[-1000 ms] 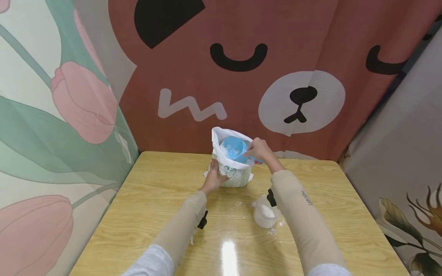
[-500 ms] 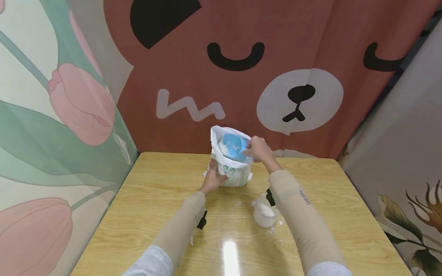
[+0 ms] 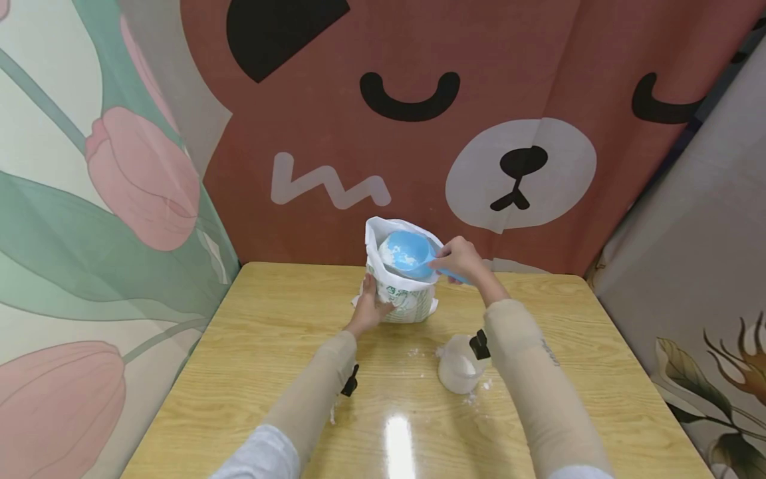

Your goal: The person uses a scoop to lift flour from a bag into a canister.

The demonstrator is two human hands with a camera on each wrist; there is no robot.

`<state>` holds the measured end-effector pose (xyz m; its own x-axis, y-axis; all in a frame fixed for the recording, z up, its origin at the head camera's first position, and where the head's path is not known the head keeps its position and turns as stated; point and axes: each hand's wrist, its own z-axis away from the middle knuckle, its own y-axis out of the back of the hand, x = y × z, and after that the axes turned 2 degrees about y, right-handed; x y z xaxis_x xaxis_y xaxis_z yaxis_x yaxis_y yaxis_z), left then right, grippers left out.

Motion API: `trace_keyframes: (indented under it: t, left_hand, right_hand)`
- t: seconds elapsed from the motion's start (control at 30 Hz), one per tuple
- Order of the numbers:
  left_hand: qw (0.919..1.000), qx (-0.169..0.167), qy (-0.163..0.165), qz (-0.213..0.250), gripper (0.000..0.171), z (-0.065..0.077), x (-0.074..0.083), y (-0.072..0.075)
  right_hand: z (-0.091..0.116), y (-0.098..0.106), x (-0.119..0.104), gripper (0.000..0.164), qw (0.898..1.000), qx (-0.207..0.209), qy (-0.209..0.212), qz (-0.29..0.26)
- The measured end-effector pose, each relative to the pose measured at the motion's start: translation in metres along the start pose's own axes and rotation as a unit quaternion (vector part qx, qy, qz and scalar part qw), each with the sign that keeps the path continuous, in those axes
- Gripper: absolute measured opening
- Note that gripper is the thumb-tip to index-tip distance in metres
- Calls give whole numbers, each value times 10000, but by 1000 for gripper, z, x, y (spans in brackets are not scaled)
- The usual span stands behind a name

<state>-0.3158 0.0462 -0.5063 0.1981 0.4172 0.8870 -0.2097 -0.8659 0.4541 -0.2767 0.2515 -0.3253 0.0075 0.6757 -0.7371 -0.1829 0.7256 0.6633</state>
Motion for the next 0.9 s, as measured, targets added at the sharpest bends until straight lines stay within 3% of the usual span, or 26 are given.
trace_keyframes:
  t: [0.47, 0.9]
  left_hand:
    - [10000, -60, 55, -50, 94, 0, 1, 2]
    - [9999, -113, 123, 12, 94, -2, -1, 1]
  right_hand:
    - [3, 4, 7, 25, 9978, -426, 73, -511]
    - [9, 10, 14, 30, 9973, -286, -25, -675]
